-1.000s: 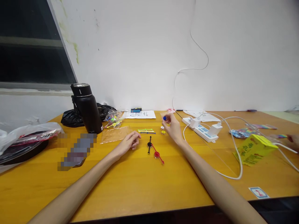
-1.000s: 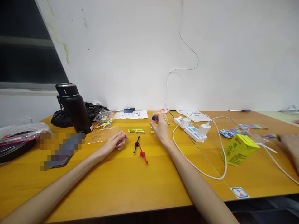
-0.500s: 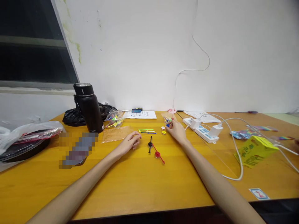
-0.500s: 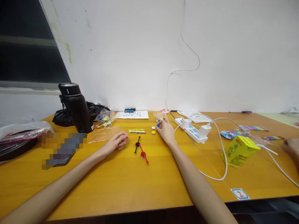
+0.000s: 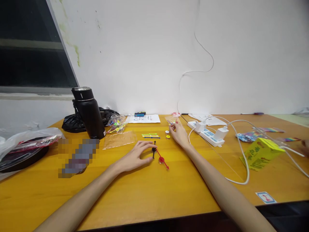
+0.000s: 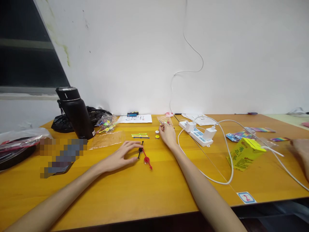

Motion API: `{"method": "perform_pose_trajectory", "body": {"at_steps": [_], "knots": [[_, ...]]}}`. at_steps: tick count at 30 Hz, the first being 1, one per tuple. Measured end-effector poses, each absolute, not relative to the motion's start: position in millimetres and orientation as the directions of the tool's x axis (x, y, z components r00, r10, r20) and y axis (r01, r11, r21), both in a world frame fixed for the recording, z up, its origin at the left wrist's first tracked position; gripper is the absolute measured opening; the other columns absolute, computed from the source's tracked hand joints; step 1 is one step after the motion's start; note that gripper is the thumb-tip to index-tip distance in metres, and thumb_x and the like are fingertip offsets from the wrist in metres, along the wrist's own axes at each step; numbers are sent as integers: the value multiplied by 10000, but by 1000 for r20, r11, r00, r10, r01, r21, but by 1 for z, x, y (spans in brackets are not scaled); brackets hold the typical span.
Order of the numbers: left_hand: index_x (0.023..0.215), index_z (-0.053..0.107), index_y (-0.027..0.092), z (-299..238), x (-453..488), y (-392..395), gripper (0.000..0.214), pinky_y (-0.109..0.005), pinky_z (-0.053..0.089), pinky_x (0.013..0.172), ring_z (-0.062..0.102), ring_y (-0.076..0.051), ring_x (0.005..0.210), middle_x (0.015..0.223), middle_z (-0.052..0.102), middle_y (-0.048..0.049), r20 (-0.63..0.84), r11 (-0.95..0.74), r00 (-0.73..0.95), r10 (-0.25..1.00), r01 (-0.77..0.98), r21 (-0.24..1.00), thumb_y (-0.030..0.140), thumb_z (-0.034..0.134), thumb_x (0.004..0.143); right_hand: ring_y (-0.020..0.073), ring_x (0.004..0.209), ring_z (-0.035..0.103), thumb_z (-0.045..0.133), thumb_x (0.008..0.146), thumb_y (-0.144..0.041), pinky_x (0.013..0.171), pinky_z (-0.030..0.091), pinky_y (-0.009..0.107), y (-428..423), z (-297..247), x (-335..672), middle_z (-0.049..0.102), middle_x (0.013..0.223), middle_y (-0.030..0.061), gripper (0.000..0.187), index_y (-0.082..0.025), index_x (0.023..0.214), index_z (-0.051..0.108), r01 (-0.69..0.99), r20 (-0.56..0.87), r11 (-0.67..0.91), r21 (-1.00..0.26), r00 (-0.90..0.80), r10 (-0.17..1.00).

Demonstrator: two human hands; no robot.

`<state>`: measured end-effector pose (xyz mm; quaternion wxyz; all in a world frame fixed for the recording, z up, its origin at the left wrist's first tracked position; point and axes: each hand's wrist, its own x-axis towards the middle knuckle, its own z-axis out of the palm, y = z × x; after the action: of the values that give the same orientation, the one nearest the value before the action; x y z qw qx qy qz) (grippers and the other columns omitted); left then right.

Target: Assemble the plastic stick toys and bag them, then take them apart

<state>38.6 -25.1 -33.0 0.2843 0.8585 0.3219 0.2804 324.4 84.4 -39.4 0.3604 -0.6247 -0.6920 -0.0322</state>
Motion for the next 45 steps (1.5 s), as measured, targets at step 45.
{"method": "perform_pose_trajectory", "body": {"at_steps": [45], "knots": [[1167, 678, 213, -45, 32, -3, 309, -331, 489, 818, 636, -205, 890, 1077, 692, -78, 385, -525, 389, 837, 373, 765, 355, 628, 897, 155, 740, 563, 614, 917, -282, 674, 382, 253, 31, -32, 247, 652, 814, 24, 126, -191, 925, 701, 557, 362, 657, -508, -554, 750]]}}
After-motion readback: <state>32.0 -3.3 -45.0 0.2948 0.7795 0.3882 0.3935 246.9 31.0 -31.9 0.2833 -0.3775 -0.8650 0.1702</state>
